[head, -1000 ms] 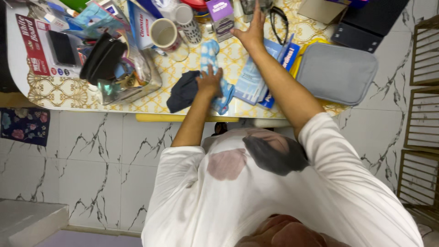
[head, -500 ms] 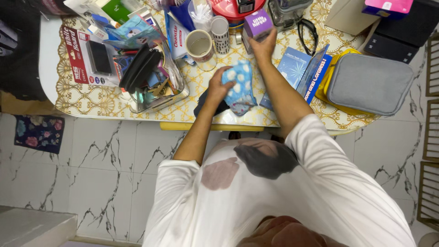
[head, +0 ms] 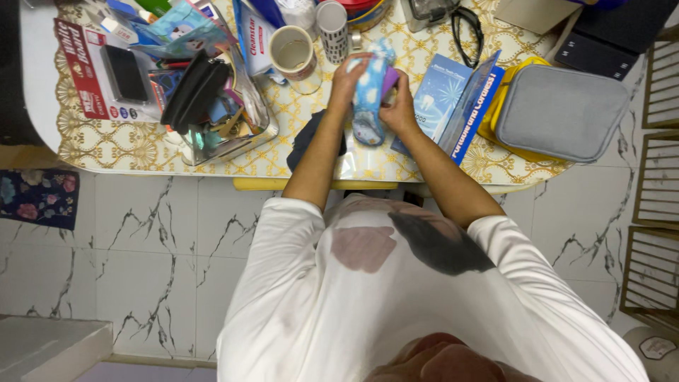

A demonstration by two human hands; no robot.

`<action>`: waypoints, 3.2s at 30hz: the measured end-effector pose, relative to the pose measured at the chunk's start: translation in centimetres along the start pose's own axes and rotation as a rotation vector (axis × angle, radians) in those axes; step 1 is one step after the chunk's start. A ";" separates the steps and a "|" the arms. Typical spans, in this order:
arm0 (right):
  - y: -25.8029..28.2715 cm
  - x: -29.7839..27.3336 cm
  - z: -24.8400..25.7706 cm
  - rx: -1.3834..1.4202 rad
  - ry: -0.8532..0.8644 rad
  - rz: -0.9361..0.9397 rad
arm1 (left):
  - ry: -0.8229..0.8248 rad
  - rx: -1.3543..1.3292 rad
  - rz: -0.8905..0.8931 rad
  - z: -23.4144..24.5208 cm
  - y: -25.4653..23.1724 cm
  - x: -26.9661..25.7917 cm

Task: The person wipes various items on a cluttered table using a blue patterned cloth. They handle a yellow pouch, a gray pouch, several product boxes, a metal tin, a plastic container, and a red lid, wiping each surface before placing it back on the table.

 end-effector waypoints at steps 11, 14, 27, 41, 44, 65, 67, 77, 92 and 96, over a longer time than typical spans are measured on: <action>-0.1 0.1 0.1 -0.063 -0.016 0.056 | -0.115 -0.173 0.257 1.4 -0.4 -2.4; -1.5 -1.2 -0.6 0.036 -0.067 -0.037 | -0.003 -0.089 0.000 1.1 -2.6 -3.7; 6.0 1.4 2.3 -0.703 0.117 0.249 | -0.434 -0.279 0.157 5.4 -2.8 -8.0; 11.5 6.6 1.4 -0.876 0.337 0.157 | -0.396 0.059 0.180 4.5 4.7 -6.5; 8.8 7.7 1.7 -0.970 0.240 0.367 | -0.419 -0.014 0.078 3.8 3.0 -6.2; 13.7 9.5 7.4 -0.011 0.325 -0.305 | 0.172 -0.781 0.537 1.0 -1.7 -7.4; 14.6 7.9 6.5 0.238 0.238 -0.253 | 0.166 -0.825 0.535 0.1 -2.8 -8.3; 11.9 0.4 2.4 0.574 0.036 -0.151 | -0.046 -0.375 0.189 -2.2 -7.2 -8.2; 13.6 -1.0 3.4 0.765 0.028 -0.201 | 0.041 -0.629 0.529 -2.9 -10.7 -13.5; 12.9 -1.3 3.7 0.724 0.149 -0.166 | 0.067 -0.768 0.593 -2.5 -11.1 -12.2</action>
Point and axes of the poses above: each hand's wrist, its own x-axis towards the middle knuckle, its own z-axis out of the back of the hand, y = z × x, the point moved 1 cm from there along x, towards the middle knuckle, and after that the axes turned 12 degrees about -y, right-handed, at the moved point
